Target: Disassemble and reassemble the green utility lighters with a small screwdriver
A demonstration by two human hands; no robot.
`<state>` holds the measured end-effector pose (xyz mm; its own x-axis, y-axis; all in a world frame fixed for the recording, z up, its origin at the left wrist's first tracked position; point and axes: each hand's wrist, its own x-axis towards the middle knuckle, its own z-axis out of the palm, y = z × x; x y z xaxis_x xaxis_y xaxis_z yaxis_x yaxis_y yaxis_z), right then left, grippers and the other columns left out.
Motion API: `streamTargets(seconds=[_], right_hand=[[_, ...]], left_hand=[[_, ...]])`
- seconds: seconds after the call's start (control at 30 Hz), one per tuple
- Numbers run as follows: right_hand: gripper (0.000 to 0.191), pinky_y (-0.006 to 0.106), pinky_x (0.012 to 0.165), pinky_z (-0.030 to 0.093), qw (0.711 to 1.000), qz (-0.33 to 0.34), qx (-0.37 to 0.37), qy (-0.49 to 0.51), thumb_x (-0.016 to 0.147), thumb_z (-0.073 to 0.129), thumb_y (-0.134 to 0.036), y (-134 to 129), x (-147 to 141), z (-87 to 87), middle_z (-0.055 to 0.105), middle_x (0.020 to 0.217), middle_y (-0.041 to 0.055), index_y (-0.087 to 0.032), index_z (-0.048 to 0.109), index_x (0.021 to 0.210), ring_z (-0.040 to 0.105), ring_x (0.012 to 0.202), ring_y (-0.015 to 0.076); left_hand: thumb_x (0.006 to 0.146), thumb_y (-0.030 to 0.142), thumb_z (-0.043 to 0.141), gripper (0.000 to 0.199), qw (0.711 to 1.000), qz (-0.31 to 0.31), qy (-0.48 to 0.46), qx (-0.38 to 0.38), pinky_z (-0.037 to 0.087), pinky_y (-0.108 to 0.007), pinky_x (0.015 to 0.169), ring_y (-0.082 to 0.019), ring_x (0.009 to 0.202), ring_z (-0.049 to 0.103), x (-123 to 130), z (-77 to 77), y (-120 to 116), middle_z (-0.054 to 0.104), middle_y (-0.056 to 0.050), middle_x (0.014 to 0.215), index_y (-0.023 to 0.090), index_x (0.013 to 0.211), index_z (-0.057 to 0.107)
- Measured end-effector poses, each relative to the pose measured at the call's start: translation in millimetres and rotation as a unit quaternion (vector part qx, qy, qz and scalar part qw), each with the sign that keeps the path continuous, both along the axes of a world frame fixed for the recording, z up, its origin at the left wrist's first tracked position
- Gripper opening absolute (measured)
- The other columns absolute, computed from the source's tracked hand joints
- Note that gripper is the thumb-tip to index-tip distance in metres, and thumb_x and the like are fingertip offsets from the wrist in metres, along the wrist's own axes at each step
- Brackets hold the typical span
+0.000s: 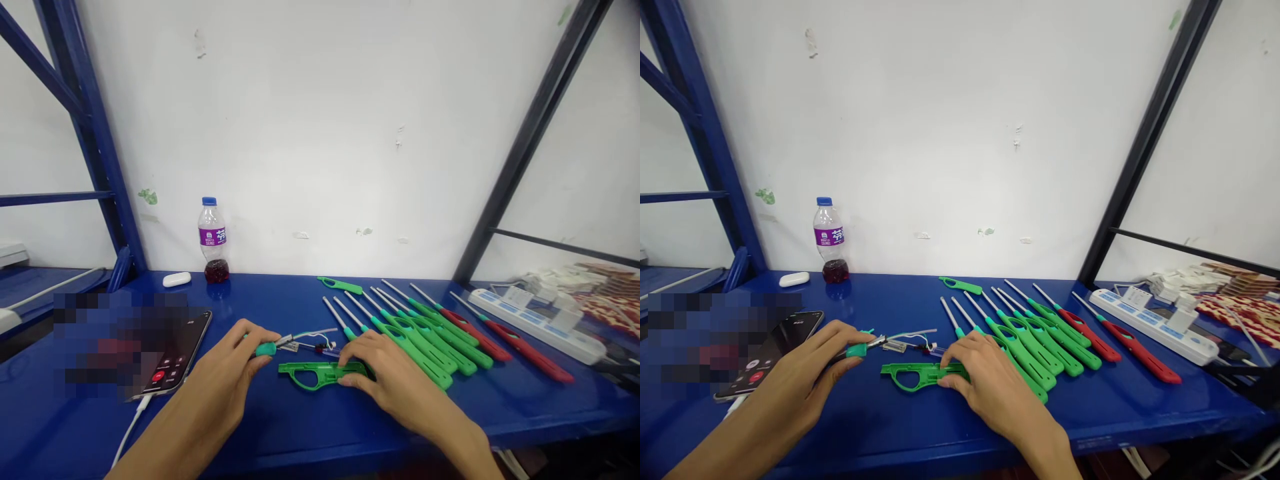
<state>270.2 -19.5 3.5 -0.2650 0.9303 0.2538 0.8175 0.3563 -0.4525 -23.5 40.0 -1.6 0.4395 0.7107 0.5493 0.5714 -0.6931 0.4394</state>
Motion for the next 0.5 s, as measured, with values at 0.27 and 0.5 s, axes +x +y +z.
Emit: streamTargets(seconds=[0.27,0.5], right_hand=[[0.051,0.031,0.097,0.044,0.994,-0.014,-0.049,0.093,0.097,0.082,-0.029,-2,-5,8.0,0.072,0.114,-0.0082,-0.041,0.056,0.139,0.065,0.110,0.0201],[0.016,0.029,0.087,0.047,0.997,-0.011,-0.014,0.074,0.100,0.077,-0.023,8,-8,0.8,0.078,0.101,-0.0053,-0.031,0.077,0.114,0.070,0.097,0.0211]], left_hand=[[0.108,0.031,0.038,0.031,0.997,-0.034,0.047,-0.053,0.056,-0.028,0.083,-0.018,0.095,0.072,3,4.7,-4,0.069,-0.001,0.112,0.033,0.120,0.067],[0.106,0.024,0.037,0.033,0.991,-0.013,0.088,-0.097,0.056,-0.034,0.094,-0.022,0.111,0.069,4,-16.2,11,0.069,-0.003,0.117,0.031,0.120,0.066]])
